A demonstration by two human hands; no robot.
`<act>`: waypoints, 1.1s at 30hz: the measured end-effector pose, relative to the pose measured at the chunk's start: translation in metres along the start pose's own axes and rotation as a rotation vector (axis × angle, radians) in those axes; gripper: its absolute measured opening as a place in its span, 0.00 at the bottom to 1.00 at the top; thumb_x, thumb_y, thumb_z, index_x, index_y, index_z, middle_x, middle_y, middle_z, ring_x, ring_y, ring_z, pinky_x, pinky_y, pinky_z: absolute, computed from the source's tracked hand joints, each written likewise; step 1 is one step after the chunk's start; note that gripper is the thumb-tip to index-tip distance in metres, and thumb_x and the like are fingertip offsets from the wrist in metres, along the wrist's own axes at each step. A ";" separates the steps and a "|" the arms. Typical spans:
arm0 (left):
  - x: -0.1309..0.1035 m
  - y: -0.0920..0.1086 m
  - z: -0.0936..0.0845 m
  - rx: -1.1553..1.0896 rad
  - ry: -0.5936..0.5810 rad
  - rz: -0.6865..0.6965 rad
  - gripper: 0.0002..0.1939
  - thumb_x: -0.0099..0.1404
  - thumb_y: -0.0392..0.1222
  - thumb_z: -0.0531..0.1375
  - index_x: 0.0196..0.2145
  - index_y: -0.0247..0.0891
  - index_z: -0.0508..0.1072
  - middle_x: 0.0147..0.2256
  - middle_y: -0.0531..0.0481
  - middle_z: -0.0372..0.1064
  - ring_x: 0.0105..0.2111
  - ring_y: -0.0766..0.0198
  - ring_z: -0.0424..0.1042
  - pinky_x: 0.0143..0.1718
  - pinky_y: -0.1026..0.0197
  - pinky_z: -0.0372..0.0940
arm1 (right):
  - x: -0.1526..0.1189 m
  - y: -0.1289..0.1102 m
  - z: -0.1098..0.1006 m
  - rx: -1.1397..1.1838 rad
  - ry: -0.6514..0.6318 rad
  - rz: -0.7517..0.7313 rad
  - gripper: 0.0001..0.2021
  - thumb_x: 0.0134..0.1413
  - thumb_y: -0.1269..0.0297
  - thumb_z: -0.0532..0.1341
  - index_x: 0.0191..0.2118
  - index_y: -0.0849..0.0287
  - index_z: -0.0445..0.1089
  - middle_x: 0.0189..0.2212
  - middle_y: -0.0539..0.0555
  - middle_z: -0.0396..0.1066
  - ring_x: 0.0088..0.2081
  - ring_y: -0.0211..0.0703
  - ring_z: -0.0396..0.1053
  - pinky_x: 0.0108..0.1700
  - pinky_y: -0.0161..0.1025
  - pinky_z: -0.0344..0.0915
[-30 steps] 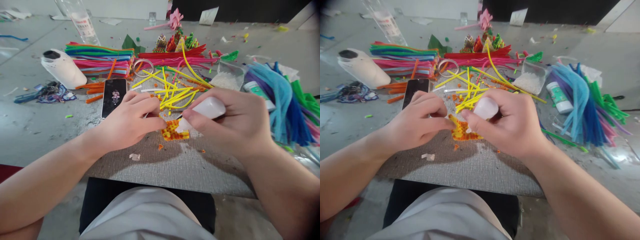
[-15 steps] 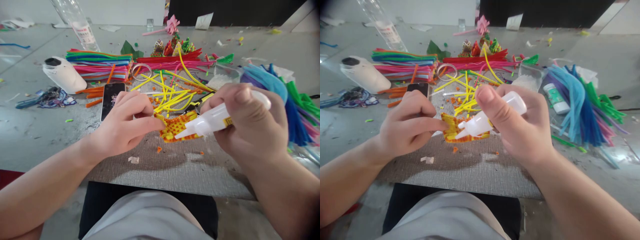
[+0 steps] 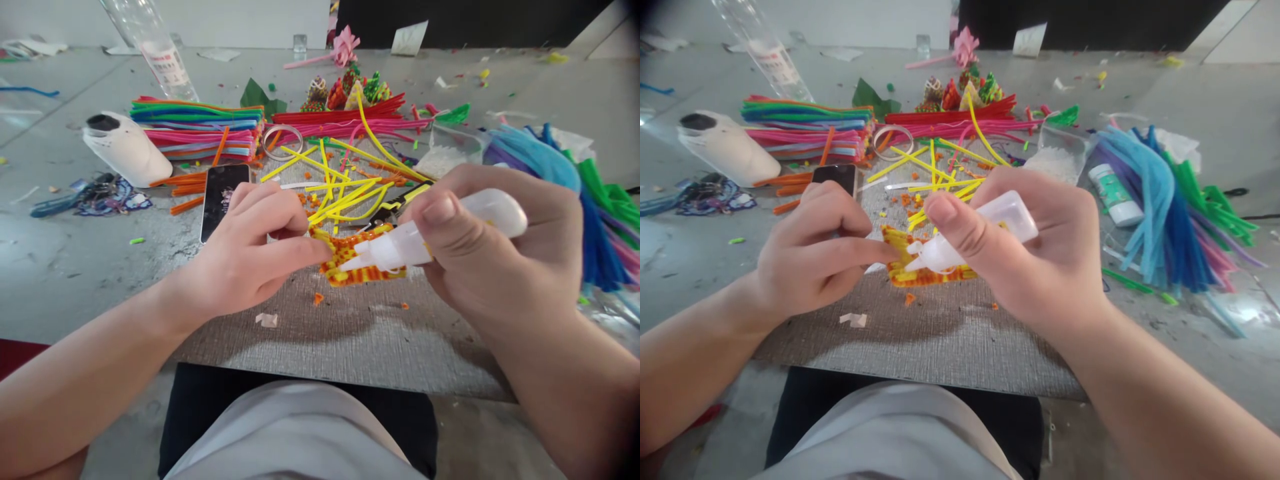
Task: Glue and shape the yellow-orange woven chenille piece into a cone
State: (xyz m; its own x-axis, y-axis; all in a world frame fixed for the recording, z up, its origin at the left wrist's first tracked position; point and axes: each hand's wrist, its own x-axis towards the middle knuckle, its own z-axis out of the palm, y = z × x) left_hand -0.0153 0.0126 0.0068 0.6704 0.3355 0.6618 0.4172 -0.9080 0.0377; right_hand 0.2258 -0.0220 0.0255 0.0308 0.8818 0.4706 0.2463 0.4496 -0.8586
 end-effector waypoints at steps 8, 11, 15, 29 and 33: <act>0.000 -0.001 0.000 -0.019 0.009 -0.014 0.14 0.75 0.33 0.50 0.40 0.48 0.73 0.30 0.51 0.60 0.31 0.60 0.62 0.37 0.52 0.54 | 0.000 -0.002 -0.006 -0.030 -0.055 -0.010 0.17 0.54 0.58 0.74 0.23 0.57 0.70 0.18 0.45 0.60 0.20 0.31 0.53 0.20 0.38 0.44; 0.000 -0.001 0.000 -0.022 0.012 -0.020 0.15 0.75 0.33 0.50 0.39 0.48 0.73 0.30 0.50 0.60 0.31 0.60 0.62 0.37 0.52 0.54 | 0.000 -0.002 -0.008 -0.068 -0.060 -0.022 0.15 0.54 0.61 0.74 0.24 0.57 0.70 0.18 0.45 0.60 0.20 0.31 0.52 0.20 0.38 0.44; 0.000 -0.002 0.000 -0.030 0.046 0.021 0.12 0.74 0.32 0.53 0.39 0.45 0.75 0.30 0.51 0.60 0.32 0.62 0.60 0.36 0.52 0.55 | 0.000 -0.002 -0.009 -0.128 -0.077 -0.046 0.14 0.53 0.60 0.75 0.25 0.57 0.72 0.18 0.44 0.62 0.20 0.30 0.53 0.20 0.36 0.46; -0.001 -0.004 -0.002 -0.021 0.042 0.002 0.12 0.73 0.32 0.54 0.39 0.43 0.76 0.31 0.51 0.62 0.32 0.62 0.60 0.35 0.52 0.57 | 0.002 -0.004 -0.011 -0.333 -0.060 -0.097 0.14 0.56 0.55 0.72 0.26 0.55 0.71 0.18 0.44 0.61 0.22 0.31 0.53 0.22 0.36 0.47; -0.002 -0.006 -0.001 -0.026 0.011 0.005 0.12 0.73 0.31 0.54 0.40 0.43 0.76 0.32 0.51 0.62 0.33 0.61 0.61 0.37 0.52 0.57 | 0.005 -0.005 -0.014 -0.308 -0.034 -0.099 0.15 0.56 0.59 0.72 0.25 0.56 0.70 0.17 0.45 0.59 0.22 0.32 0.51 0.22 0.37 0.45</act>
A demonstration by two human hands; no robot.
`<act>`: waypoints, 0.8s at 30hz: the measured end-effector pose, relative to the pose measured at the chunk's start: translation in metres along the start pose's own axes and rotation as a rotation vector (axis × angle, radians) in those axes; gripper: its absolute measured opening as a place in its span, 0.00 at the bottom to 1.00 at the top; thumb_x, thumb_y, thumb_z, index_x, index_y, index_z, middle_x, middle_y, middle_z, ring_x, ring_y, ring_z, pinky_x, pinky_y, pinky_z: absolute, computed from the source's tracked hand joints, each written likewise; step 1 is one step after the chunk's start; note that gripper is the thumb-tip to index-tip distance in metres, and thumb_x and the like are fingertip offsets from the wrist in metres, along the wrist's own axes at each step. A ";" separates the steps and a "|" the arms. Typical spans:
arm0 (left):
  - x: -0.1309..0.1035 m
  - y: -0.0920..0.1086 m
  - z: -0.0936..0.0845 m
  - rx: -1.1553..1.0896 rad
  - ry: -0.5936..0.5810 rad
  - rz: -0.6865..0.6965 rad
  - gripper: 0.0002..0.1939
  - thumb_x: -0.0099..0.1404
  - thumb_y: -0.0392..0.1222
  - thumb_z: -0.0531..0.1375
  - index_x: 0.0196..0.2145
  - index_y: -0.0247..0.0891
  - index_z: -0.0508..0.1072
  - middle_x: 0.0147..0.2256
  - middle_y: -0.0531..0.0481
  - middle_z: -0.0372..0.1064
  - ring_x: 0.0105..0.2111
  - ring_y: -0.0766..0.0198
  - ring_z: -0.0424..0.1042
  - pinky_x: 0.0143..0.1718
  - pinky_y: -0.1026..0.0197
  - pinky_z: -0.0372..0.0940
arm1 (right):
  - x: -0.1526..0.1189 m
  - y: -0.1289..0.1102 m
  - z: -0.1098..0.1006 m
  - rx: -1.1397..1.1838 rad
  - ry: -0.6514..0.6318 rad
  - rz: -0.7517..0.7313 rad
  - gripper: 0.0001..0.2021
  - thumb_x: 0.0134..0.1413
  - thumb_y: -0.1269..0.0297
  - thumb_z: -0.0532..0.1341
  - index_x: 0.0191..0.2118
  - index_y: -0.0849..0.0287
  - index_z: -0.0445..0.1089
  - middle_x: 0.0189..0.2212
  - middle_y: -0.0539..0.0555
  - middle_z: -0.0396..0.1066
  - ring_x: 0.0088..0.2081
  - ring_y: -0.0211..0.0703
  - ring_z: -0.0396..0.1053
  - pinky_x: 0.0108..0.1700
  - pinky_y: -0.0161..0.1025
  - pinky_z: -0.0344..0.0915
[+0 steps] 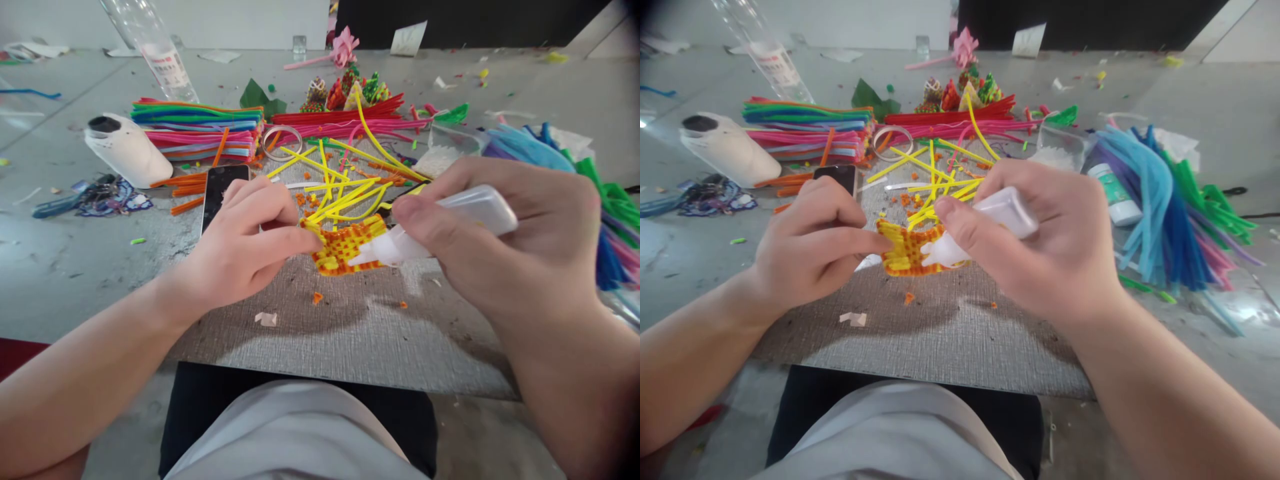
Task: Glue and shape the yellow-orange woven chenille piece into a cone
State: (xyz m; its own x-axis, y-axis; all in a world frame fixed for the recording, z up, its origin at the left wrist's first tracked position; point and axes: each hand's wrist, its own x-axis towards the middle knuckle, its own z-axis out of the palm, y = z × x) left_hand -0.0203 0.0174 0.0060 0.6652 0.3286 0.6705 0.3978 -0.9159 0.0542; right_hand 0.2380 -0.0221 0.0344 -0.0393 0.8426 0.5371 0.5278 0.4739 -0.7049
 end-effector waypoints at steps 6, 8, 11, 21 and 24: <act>-0.002 -0.004 0.004 -0.005 -0.022 0.018 0.12 0.72 0.30 0.55 0.41 0.45 0.75 0.33 0.51 0.63 0.34 0.60 0.63 0.36 0.53 0.52 | 0.009 0.004 -0.010 -0.151 -0.002 -0.049 0.22 0.47 0.49 0.76 0.26 0.57 0.67 0.19 0.45 0.58 0.22 0.30 0.50 0.21 0.37 0.43; -0.002 -0.002 0.005 0.004 -0.060 -0.006 0.12 0.72 0.30 0.54 0.42 0.45 0.75 0.33 0.51 0.64 0.34 0.60 0.64 0.37 0.53 0.52 | 0.011 0.005 -0.011 -0.194 0.007 -0.040 0.23 0.44 0.46 0.77 0.27 0.58 0.69 0.20 0.45 0.61 0.23 0.30 0.51 0.21 0.36 0.44; -0.001 0.000 0.005 0.012 -0.097 -0.024 0.14 0.73 0.30 0.53 0.41 0.45 0.75 0.34 0.50 0.65 0.35 0.60 0.65 0.38 0.53 0.52 | 0.011 0.007 -0.007 -0.143 0.044 -0.061 0.21 0.47 0.48 0.76 0.25 0.59 0.71 0.21 0.47 0.65 0.23 0.31 0.56 0.21 0.36 0.48; 0.000 0.000 0.009 0.037 -0.173 0.012 0.16 0.72 0.29 0.52 0.38 0.42 0.78 0.32 0.50 0.64 0.35 0.61 0.63 0.38 0.54 0.54 | 0.004 0.019 0.013 -0.048 -0.217 -0.049 0.16 0.55 0.55 0.72 0.25 0.59 0.72 0.21 0.46 0.66 0.23 0.32 0.58 0.23 0.37 0.52; 0.000 0.002 0.009 0.042 -0.181 0.007 0.15 0.73 0.30 0.53 0.37 0.42 0.78 0.31 0.51 0.63 0.34 0.61 0.63 0.38 0.54 0.54 | 0.003 0.022 0.015 -0.068 -0.310 -0.043 0.16 0.54 0.53 0.72 0.25 0.59 0.73 0.20 0.46 0.67 0.22 0.32 0.58 0.23 0.36 0.54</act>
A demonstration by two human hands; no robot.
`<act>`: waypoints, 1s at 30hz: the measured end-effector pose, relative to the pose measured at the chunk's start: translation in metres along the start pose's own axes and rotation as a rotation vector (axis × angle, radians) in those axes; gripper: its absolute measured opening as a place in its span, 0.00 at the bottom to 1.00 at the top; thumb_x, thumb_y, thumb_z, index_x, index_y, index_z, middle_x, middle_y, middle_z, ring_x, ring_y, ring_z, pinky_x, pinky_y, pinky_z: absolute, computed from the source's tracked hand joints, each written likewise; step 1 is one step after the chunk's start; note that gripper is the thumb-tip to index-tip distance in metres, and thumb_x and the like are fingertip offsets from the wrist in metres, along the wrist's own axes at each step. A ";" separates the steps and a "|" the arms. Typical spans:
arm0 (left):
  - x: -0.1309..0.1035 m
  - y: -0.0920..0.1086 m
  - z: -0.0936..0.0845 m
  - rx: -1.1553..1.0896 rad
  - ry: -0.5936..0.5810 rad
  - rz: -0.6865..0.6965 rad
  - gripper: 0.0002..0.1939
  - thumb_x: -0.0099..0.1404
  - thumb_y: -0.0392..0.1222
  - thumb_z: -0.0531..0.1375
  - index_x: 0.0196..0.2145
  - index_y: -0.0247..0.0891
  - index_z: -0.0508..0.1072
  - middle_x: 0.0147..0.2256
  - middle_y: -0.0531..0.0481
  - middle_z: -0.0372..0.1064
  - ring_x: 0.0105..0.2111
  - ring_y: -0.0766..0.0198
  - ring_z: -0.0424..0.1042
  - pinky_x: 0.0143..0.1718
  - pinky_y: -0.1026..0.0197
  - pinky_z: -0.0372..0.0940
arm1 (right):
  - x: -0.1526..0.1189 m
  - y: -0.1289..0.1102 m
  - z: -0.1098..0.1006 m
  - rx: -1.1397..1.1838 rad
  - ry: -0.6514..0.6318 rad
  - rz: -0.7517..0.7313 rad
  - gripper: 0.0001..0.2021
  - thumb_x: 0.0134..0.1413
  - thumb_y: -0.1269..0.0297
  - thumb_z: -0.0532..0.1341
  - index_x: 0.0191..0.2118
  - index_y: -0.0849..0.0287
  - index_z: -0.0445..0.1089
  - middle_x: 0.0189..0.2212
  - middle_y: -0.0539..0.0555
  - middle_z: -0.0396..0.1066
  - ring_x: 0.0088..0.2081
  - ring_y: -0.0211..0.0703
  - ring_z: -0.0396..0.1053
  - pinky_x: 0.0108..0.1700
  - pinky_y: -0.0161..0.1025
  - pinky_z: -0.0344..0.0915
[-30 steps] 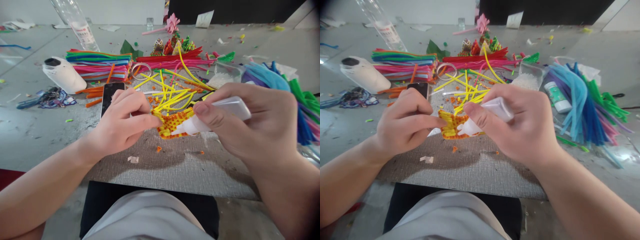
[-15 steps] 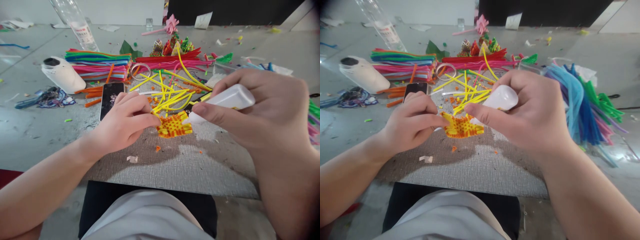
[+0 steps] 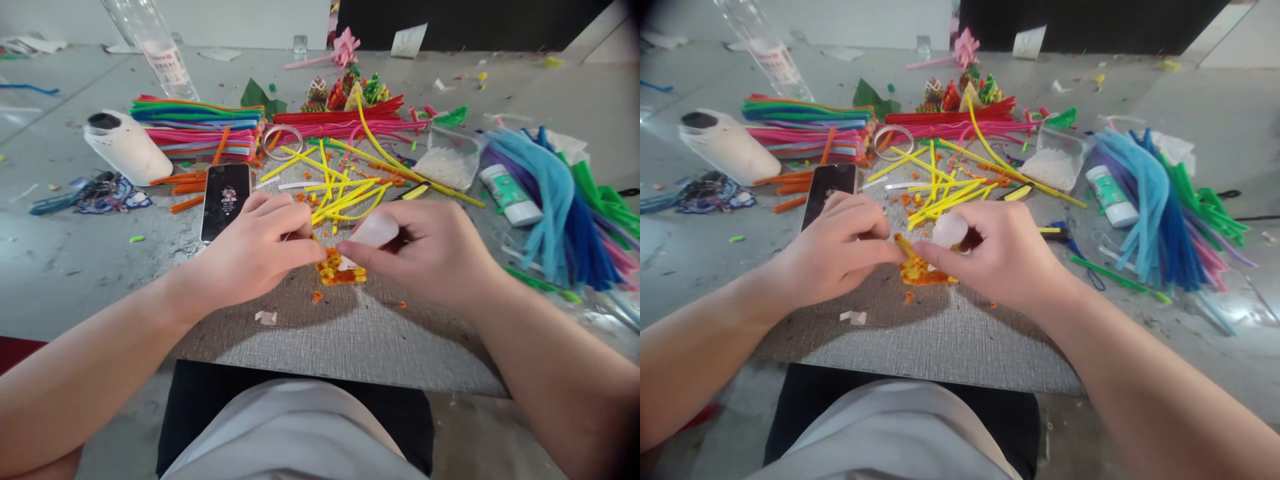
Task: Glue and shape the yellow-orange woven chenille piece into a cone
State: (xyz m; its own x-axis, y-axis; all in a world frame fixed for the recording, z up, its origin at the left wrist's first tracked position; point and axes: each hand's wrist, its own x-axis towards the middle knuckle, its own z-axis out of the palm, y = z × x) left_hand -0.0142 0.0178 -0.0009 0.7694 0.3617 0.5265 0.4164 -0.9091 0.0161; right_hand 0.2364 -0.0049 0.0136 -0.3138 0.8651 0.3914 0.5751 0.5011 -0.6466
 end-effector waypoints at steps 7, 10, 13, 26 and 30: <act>0.000 0.000 -0.001 -0.013 -0.011 0.007 0.15 0.73 0.29 0.53 0.38 0.42 0.78 0.32 0.51 0.61 0.35 0.61 0.62 0.39 0.54 0.54 | -0.001 -0.001 0.004 -0.030 0.064 -0.010 0.18 0.55 0.52 0.72 0.23 0.57 0.69 0.19 0.46 0.64 0.21 0.33 0.56 0.24 0.37 0.52; 0.000 0.000 0.000 -0.018 -0.012 0.006 0.16 0.73 0.28 0.53 0.38 0.42 0.78 0.32 0.51 0.61 0.35 0.61 0.62 0.39 0.54 0.53 | -0.002 -0.003 0.005 -0.044 0.123 -0.005 0.19 0.54 0.53 0.72 0.23 0.57 0.67 0.19 0.46 0.64 0.22 0.34 0.56 0.24 0.38 0.51; -0.001 0.001 0.000 -0.022 -0.017 0.003 0.14 0.73 0.29 0.54 0.38 0.42 0.77 0.32 0.52 0.61 0.34 0.61 0.62 0.39 0.54 0.53 | -0.003 -0.003 0.005 -0.039 0.090 -0.051 0.19 0.55 0.54 0.71 0.22 0.57 0.67 0.18 0.46 0.62 0.21 0.33 0.55 0.24 0.38 0.51; -0.001 0.002 0.003 -0.016 0.006 -0.003 0.16 0.73 0.28 0.52 0.39 0.43 0.77 0.32 0.52 0.62 0.35 0.62 0.62 0.40 0.54 0.54 | -0.003 -0.010 0.002 -0.050 0.146 0.020 0.22 0.53 0.50 0.72 0.21 0.56 0.66 0.16 0.46 0.61 0.20 0.34 0.56 0.21 0.37 0.51; 0.000 0.002 0.002 -0.019 0.006 -0.003 0.17 0.74 0.28 0.51 0.39 0.43 0.77 0.32 0.51 0.63 0.35 0.61 0.62 0.39 0.54 0.54 | -0.003 -0.009 -0.001 -0.071 0.210 0.002 0.19 0.56 0.52 0.71 0.23 0.56 0.68 0.19 0.47 0.65 0.21 0.34 0.58 0.22 0.37 0.52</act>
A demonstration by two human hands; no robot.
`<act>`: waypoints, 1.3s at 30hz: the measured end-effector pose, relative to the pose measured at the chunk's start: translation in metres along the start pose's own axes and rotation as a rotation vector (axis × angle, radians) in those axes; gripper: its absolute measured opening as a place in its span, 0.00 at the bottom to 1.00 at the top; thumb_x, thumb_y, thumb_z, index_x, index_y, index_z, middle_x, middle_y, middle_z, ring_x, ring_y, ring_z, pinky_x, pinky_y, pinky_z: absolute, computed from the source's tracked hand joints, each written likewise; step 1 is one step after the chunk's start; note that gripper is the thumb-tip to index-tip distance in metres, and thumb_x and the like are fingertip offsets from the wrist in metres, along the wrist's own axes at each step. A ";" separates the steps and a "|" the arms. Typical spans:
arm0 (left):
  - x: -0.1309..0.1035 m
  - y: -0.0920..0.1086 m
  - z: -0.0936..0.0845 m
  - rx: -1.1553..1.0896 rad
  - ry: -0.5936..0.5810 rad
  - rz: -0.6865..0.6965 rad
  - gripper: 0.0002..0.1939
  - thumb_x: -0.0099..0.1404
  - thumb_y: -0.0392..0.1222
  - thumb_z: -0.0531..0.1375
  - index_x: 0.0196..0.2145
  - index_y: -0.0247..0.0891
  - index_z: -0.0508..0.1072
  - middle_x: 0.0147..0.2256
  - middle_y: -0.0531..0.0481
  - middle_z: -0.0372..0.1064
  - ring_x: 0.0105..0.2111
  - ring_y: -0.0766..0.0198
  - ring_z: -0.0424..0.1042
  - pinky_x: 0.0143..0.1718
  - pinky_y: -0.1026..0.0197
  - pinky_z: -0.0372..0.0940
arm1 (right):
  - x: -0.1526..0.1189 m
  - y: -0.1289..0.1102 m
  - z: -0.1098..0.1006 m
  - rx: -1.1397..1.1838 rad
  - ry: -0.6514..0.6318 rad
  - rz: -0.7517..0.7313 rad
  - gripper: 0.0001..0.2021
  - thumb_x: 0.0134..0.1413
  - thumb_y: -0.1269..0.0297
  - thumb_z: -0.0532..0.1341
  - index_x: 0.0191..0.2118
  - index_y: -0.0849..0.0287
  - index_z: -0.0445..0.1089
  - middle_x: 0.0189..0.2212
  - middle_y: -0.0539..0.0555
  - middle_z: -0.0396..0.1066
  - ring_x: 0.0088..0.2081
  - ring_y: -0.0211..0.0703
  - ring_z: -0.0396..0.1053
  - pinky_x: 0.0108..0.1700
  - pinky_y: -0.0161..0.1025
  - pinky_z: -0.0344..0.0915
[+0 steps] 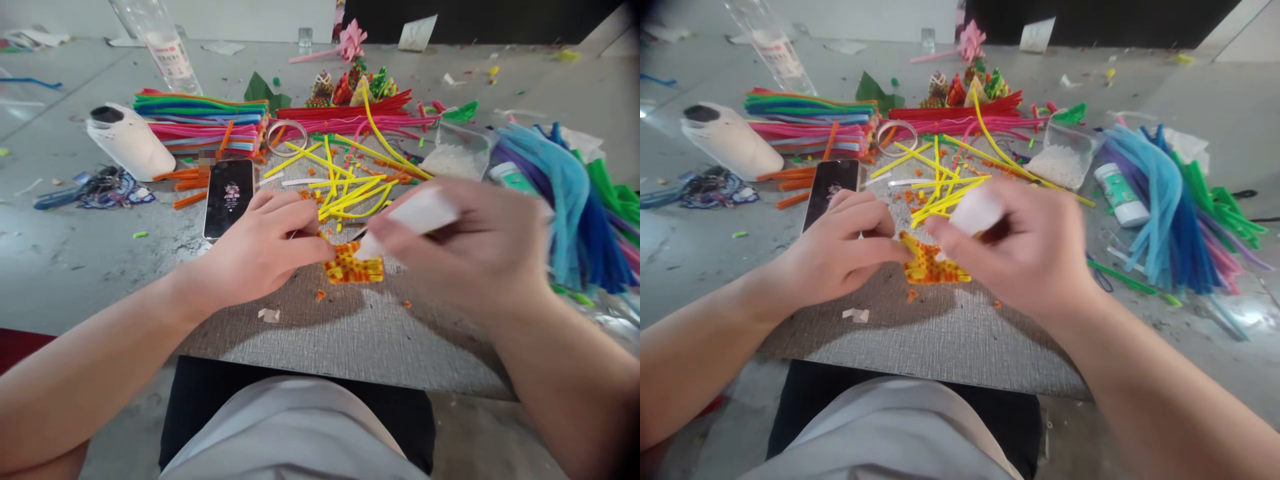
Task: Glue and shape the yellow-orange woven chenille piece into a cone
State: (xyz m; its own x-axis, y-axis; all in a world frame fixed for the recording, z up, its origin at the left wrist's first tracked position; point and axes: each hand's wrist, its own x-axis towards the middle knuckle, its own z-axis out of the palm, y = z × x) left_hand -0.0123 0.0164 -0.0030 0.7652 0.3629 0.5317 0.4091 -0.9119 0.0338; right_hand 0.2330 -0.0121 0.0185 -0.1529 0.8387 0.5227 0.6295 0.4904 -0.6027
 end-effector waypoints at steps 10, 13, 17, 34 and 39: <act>-0.001 0.001 0.000 -0.008 -0.041 -0.036 0.18 0.74 0.28 0.50 0.39 0.43 0.77 0.33 0.51 0.64 0.35 0.62 0.63 0.40 0.54 0.55 | -0.005 0.000 0.007 -0.004 -0.066 0.024 0.20 0.57 0.50 0.69 0.22 0.57 0.68 0.18 0.47 0.64 0.21 0.34 0.56 0.24 0.39 0.52; -0.001 0.001 0.000 -0.016 -0.050 -0.035 0.17 0.74 0.28 0.50 0.39 0.43 0.77 0.33 0.51 0.64 0.35 0.63 0.63 0.40 0.55 0.54 | -0.007 -0.001 0.008 -0.016 -0.064 0.031 0.20 0.57 0.52 0.69 0.22 0.56 0.65 0.17 0.47 0.62 0.21 0.34 0.55 0.24 0.39 0.51; -0.001 0.002 0.001 -0.024 -0.053 -0.029 0.17 0.75 0.29 0.50 0.39 0.43 0.77 0.32 0.52 0.64 0.35 0.63 0.63 0.40 0.56 0.54 | -0.006 0.000 0.008 -0.037 -0.055 -0.010 0.20 0.58 0.53 0.69 0.21 0.55 0.64 0.17 0.47 0.62 0.21 0.36 0.57 0.25 0.40 0.51; -0.002 0.002 0.000 -0.022 -0.059 -0.033 0.17 0.75 0.30 0.50 0.39 0.43 0.77 0.33 0.51 0.65 0.35 0.63 0.63 0.40 0.55 0.54 | -0.007 0.000 0.007 -0.025 -0.184 -0.023 0.16 0.57 0.54 0.69 0.24 0.55 0.70 0.19 0.47 0.66 0.21 0.36 0.58 0.24 0.40 0.54; -0.002 0.002 0.001 -0.024 -0.065 -0.025 0.17 0.75 0.30 0.51 0.40 0.43 0.78 0.32 0.52 0.64 0.35 0.62 0.63 0.40 0.55 0.54 | -0.007 0.001 0.006 -0.015 -0.125 -0.045 0.15 0.56 0.56 0.69 0.24 0.56 0.70 0.20 0.48 0.67 0.22 0.36 0.59 0.25 0.40 0.53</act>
State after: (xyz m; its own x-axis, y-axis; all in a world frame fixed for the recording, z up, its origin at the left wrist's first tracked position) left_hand -0.0128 0.0145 -0.0047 0.7857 0.3970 0.4743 0.4172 -0.9063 0.0676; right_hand 0.2305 -0.0157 0.0109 -0.2745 0.8395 0.4690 0.6313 0.5252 -0.5706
